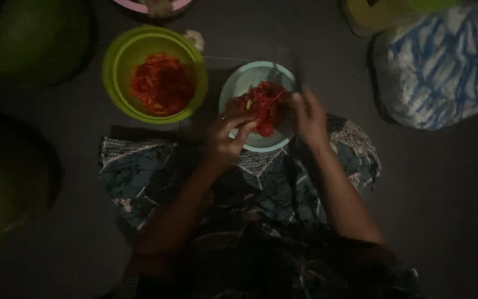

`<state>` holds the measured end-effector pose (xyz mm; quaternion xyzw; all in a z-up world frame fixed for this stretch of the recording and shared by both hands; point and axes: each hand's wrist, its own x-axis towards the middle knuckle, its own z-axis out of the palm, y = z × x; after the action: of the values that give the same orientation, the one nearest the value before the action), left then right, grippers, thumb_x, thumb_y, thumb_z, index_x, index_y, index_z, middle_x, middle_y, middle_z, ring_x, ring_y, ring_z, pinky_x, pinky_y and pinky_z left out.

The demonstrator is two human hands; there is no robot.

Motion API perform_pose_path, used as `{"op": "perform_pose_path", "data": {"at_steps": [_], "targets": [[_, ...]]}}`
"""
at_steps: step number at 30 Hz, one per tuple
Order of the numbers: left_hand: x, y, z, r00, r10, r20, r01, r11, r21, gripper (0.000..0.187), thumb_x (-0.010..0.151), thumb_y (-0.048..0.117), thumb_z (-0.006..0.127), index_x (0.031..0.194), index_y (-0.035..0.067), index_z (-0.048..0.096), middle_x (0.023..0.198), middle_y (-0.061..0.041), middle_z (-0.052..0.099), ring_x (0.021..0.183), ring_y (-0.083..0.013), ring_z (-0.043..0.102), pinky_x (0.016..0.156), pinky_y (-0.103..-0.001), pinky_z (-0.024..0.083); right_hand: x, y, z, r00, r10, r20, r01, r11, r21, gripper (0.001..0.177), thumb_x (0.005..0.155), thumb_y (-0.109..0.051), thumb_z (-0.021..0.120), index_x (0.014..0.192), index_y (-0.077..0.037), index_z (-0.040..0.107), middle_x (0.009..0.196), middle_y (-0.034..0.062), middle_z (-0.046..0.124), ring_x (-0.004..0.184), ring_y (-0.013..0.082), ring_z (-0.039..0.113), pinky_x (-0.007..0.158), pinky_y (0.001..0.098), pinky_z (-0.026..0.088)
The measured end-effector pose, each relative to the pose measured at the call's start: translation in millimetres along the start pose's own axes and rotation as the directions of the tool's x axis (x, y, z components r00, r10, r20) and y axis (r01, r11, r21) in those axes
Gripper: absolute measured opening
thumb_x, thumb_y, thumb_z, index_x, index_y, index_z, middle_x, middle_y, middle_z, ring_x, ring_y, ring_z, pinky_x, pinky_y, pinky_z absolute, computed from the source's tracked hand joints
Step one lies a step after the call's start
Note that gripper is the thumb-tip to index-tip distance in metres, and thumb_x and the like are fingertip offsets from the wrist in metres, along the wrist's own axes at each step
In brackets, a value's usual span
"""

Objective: The person slices tomatoes with a knife and places the pieces into a green bowl.

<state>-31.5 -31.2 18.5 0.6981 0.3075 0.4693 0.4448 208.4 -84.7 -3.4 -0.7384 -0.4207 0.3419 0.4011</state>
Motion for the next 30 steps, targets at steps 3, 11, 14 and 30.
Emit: {"op": "perform_pose_path", "data": {"at_steps": [3,11,14,30], "targets": [[-1,8,-19,0.99,-0.133,-0.039,0.136,0.987,0.085,0.017,0.095,0.011,0.077,0.11,0.002,0.075,0.107,-0.013,0.074,0.092,-0.024,0.075,0.078,-0.036,0.062,-1,-16,13,0.992,-0.125,-0.017,0.125,0.992,0.02,0.039,0.113,-0.037,0.056,0.115,-0.002,0.071,0.097,0.009,0.076,0.085,0.0132,0.071,0.074,0.0303,0.058],[-2,21,-99,0.958,-0.279,-0.07,0.285,0.953,0.105,0.015,0.099,0.012,0.071,0.11,0.003,0.073,0.099,-0.012,0.077,0.075,-0.0181,0.074,0.065,-0.031,0.061,8,-83,55,0.913,-0.401,0.074,0.404,0.866,-0.295,0.031,0.112,-0.027,0.059,0.115,0.0,0.073,0.102,0.0185,0.074,0.087,0.0269,0.071,0.076,0.0404,0.056],[-1,19,-112,0.979,-0.162,-0.122,0.18,0.971,0.156,0.015,0.1,0.01,0.072,0.111,0.0,0.072,0.101,-0.015,0.076,0.084,-0.0209,0.075,0.071,-0.032,0.06,2,-99,76,0.893,-0.437,0.108,0.45,0.875,-0.179,0.03,0.108,-0.021,0.057,0.123,0.003,0.069,0.107,0.0209,0.073,0.088,0.0319,0.072,0.075,0.043,0.056],[-13,-21,-173,0.945,-0.118,-0.304,0.245,0.873,0.423,0.016,0.101,0.014,0.069,0.108,0.002,0.077,0.102,-0.016,0.077,0.087,-0.025,0.076,0.073,-0.035,0.061,64,-122,210,0.706,-0.534,0.466,0.655,0.743,-0.14,0.033,0.106,-0.02,0.054,0.13,0.0,0.062,0.123,0.0245,0.064,0.105,0.0426,0.066,0.085,0.0487,0.054]]}}
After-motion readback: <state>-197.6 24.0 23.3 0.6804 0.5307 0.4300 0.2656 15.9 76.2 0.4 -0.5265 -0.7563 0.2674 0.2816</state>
